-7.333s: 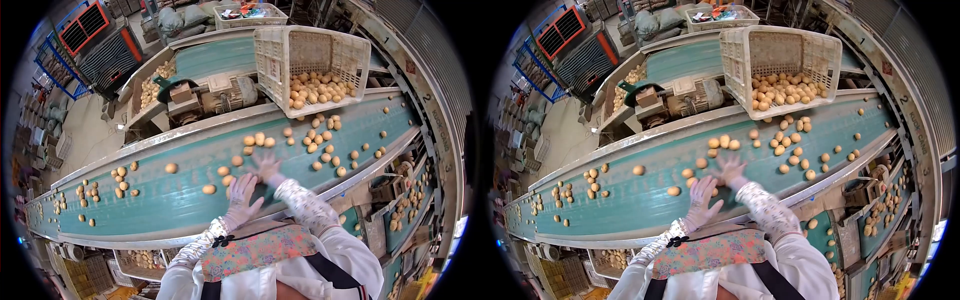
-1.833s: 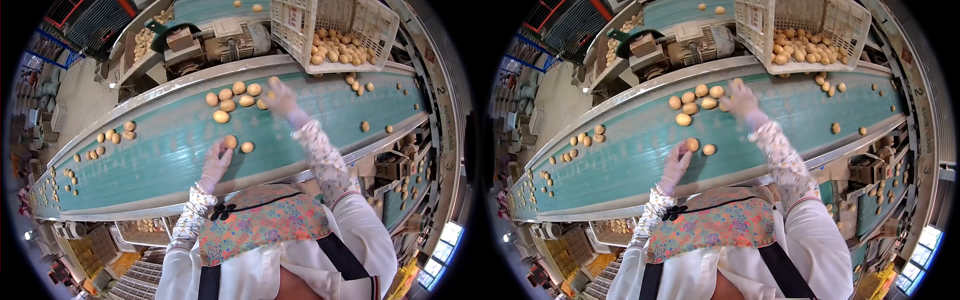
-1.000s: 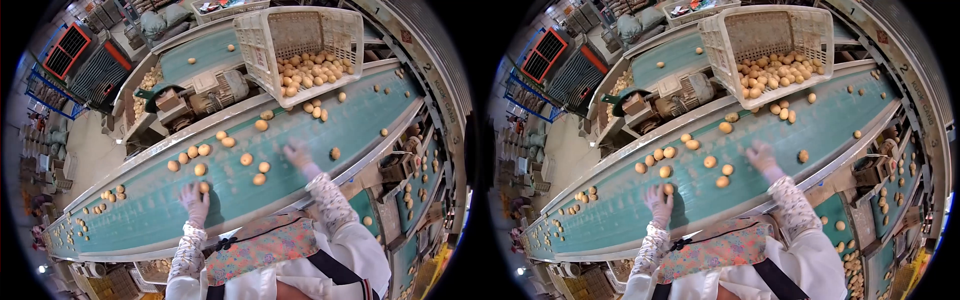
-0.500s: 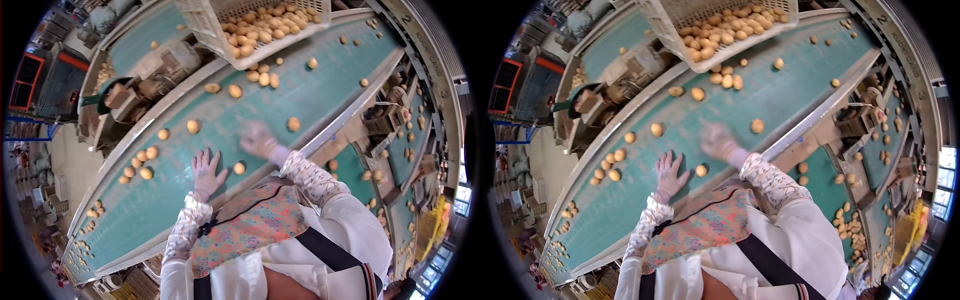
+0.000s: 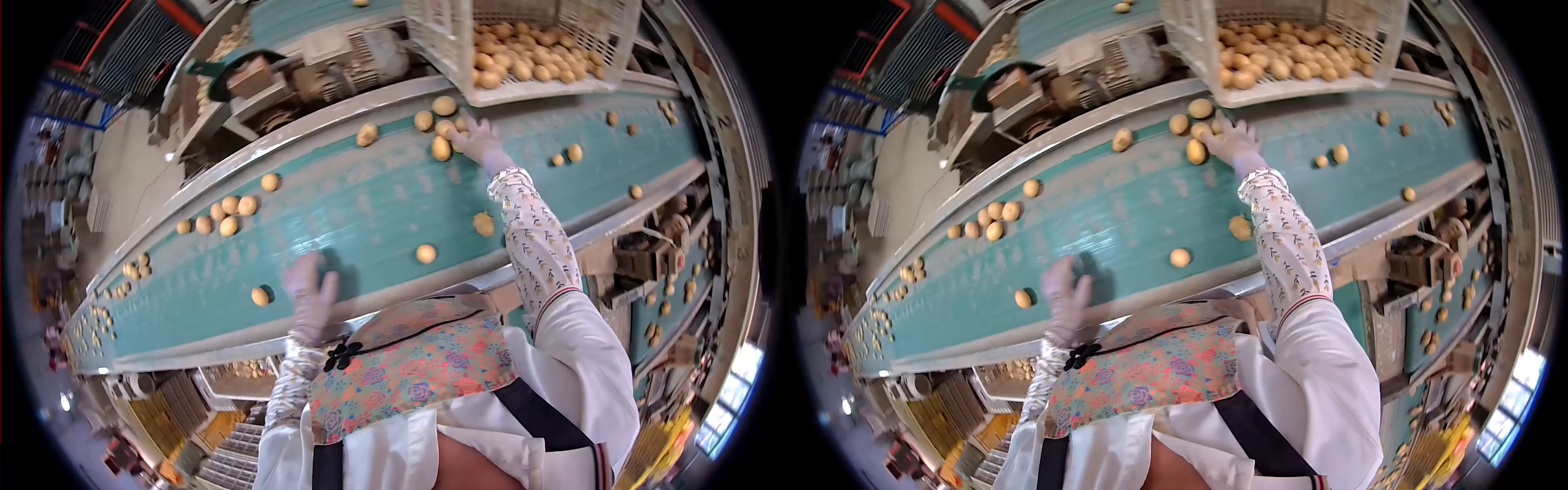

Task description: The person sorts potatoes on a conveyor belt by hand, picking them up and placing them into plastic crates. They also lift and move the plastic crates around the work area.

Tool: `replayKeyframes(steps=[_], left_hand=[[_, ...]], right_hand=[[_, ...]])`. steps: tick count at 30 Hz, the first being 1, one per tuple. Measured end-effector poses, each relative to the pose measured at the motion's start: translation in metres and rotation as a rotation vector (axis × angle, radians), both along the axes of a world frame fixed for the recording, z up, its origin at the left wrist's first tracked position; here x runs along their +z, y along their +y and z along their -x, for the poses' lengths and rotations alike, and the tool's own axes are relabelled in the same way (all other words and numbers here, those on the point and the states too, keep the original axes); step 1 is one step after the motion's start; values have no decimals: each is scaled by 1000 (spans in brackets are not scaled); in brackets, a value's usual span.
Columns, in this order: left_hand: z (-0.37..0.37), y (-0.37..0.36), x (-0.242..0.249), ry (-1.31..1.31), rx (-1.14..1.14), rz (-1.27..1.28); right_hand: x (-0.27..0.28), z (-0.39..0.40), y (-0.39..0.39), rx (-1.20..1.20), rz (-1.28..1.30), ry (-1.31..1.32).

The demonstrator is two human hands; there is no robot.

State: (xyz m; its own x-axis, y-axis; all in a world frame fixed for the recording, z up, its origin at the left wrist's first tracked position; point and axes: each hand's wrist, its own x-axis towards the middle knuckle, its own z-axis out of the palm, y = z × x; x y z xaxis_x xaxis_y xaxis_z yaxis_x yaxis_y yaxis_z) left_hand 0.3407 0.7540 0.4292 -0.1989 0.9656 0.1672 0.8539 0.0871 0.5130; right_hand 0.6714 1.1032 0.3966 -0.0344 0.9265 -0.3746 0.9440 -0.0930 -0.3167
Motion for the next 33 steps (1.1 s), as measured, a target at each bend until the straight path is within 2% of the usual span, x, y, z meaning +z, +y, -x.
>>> replayKeyframes(steps=[1,2,3,5,7,9,10,12,14,16,18,20,22,23,24,26,27,28,30,32,33], left_hand=[[-28,10,14,-140,-72,18],[-45,14,10,-112,-180,87],[-60,21,12,-175,-301,88],[-74,22,-8,-20,-514,201],[-62,17,-21,43,-415,206],[-26,2,-27,97,-250,218],[-6,-9,-27,121,-127,200],[36,-40,-26,163,112,149],[73,-76,-39,249,355,128],[87,-99,-34,143,457,143],[77,-113,-27,33,479,178],[49,-121,-26,114,437,40],[34,-125,-21,112,419,6],[31,-130,-17,97,436,-10],[30,-133,-14,82,453,-27],[25,-136,-14,56,472,-55],[24,-136,-16,49,480,-71],[23,-139,-16,41,480,-81],[23,-141,-16,63,473,-96],[17,-145,-16,54,476,-120],[17,-144,-16,60,493,-145]], right_hand=[[1,20,-11,45,-6,-28],[2,40,-33,89,-14,-57],[0,51,-56,246,-157,7],[-11,71,-112,518,-283,-1],[-9,66,-161,662,-488,335],[9,46,-195,732,-506,224],[43,35,-202,684,-480,147],[5,-25,-205,348,-449,118],[-37,-76,-229,208,-470,-59],[-41,-54,-251,273,-446,27],[-13,-7,-263,449,-444,383],[4,10,-236,403,-44,550],[54,34,-176,538,-151,669],[98,38,-133,738,-684,514],[139,42,-76,774,-945,314],[234,33,34,870,-1194,479],[274,38,68,760,-1235,496],[301,20,127,621,-1256,240],[310,-19,263,635,-1312,-230],[324,-13,284,463,-435,-39],[320,-5,286,447,-460,-36]])
